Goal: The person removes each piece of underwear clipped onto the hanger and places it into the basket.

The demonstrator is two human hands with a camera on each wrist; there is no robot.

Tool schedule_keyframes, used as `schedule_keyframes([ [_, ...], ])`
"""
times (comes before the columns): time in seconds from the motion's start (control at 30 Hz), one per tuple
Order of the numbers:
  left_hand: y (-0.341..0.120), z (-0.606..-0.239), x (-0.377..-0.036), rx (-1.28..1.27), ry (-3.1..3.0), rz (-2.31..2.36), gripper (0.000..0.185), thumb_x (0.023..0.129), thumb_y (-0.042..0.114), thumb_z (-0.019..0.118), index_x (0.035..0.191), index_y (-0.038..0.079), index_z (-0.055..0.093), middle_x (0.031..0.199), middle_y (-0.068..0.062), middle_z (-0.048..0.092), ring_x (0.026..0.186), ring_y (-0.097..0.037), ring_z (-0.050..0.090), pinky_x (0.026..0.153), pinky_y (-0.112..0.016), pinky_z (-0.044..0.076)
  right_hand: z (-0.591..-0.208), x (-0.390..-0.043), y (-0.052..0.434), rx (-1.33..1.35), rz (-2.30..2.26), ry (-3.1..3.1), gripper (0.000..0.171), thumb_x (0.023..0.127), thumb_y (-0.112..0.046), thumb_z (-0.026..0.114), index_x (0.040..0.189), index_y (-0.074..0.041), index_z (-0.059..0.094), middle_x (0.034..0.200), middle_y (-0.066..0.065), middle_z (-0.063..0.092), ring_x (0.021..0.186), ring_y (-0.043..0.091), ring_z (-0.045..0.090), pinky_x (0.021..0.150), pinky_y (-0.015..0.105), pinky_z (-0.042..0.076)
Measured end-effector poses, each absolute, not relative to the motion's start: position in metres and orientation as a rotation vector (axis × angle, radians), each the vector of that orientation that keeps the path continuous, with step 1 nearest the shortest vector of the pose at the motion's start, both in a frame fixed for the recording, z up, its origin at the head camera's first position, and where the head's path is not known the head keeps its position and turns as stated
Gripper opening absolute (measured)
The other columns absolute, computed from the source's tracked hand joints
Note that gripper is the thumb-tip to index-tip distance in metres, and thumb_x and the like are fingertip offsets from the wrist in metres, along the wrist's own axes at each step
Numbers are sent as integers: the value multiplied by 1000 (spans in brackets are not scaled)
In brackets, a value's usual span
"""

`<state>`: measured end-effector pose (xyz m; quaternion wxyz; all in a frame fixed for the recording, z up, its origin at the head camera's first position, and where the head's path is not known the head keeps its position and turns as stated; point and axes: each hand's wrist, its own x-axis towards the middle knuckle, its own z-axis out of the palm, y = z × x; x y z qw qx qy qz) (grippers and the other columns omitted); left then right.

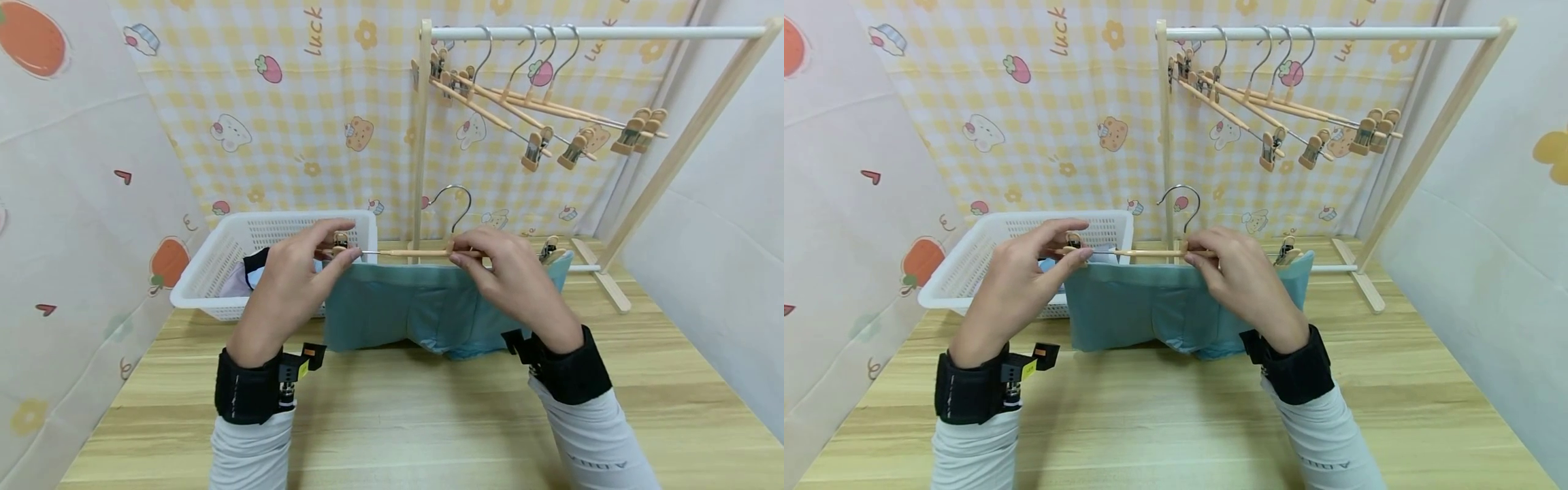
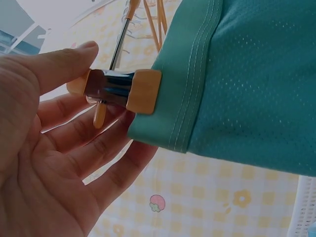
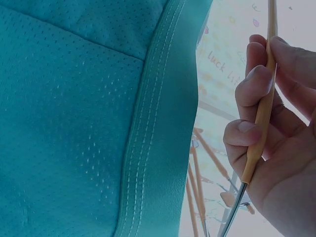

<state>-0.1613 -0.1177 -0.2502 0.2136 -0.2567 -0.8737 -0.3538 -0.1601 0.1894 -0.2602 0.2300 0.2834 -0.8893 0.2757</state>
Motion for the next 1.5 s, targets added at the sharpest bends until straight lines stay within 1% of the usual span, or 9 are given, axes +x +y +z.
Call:
schedule_keyframes([
  [0.27, -120, -249, -161, -729, -2404, -994, 36, 101, 16, 78, 136, 7, 73, 111, -12, 82, 97, -29, 79, 83, -47, 62, -257, -160, 193, 768, 755, -2436, 11, 104, -6, 72, 108, -10, 81, 103, 6, 78, 86, 15, 69, 72, 35, 50],
  [0.33, -121, -249, -162, -734, -2395, -1007, 35, 101, 16, 78, 135, 8, 73, 110, -10, 82, 96, -27, 79, 81, -43, 61, -256, -161, 194, 770, 752, -2433, 11, 103, -5, 72, 108, -10, 81, 103, 6, 78, 85, 15, 68, 72, 34, 49],
  [0.43, -121, -249, -161, -733, -2384, -1041, 34, 101, 17, 78, 134, 10, 75, 108, -7, 82, 95, -23, 79, 78, -33, 55, -256, -161, 195, 769, 749, -2432, 11, 103, -5, 73, 108, -10, 81, 102, 6, 79, 83, 15, 67, 71, 33, 48],
  [0.57, -122, -250, -160, -735, -2354, -1110, 32, 101, 16, 78, 133, 11, 76, 107, -6, 83, 93, -21, 79, 77, -22, 51, -255, -161, 196, 759, 740, -2436, 10, 103, -6, 73, 109, -9, 81, 102, 6, 79, 82, 15, 67, 71, 32, 47],
  [0.67, -123, -250, -160, -746, -2324, -1145, 31, 101, 13, 78, 131, 9, 77, 105, -6, 83, 91, -21, 79, 78, -19, 51, -254, -160, 196, 758, 732, -2434, 10, 103, -7, 73, 109, -8, 81, 102, 6, 79, 83, 16, 68, 71, 33, 47],
  [1.0, -120, -252, -162, -712, -2295, -1172, 27, 99, 14, 80, 125, 6, 78, 104, -8, 82, 88, -21, 77, 80, -18, 49, -256, -162, 197, 783, 728, -2398, 10, 102, -6, 74, 107, -10, 81, 101, 4, 79, 79, 13, 63, 68, 29, 43],
  [1.2, -120, -256, -164, -789, -2188, -1192, 22, 95, 6, 82, 116, 1, 76, 97, -9, 81, 84, -20, 76, 83, -19, 51, -258, -162, 198, 800, 722, -2392, 8, 101, -5, 75, 105, -9, 81, 101, 4, 79, 80, 13, 64, 69, 31, 47],
  [1.33, -121, -259, -166, -833, -2141, -1181, 22, 92, 1, 84, 112, -1, 75, 95, -9, 81, 83, -21, 76, 84, -20, 51, -258, -162, 198, 812, 732, -2384, 8, 101, -5, 75, 105, -9, 80, 101, 4, 79, 82, 13, 67, 70, 33, 49],
  [1.5, -121, -260, -168, -880, -2112, -1117, 23, 89, 1, 86, 109, -1, 74, 89, -8, 80, 80, -21, 74, 79, -21, 48, -259, -163, 200, 833, 731, -2376, 9, 100, -5, 76, 105, -11, 81, 102, 3, 79, 85, 13, 70, 70, 31, 49],
])
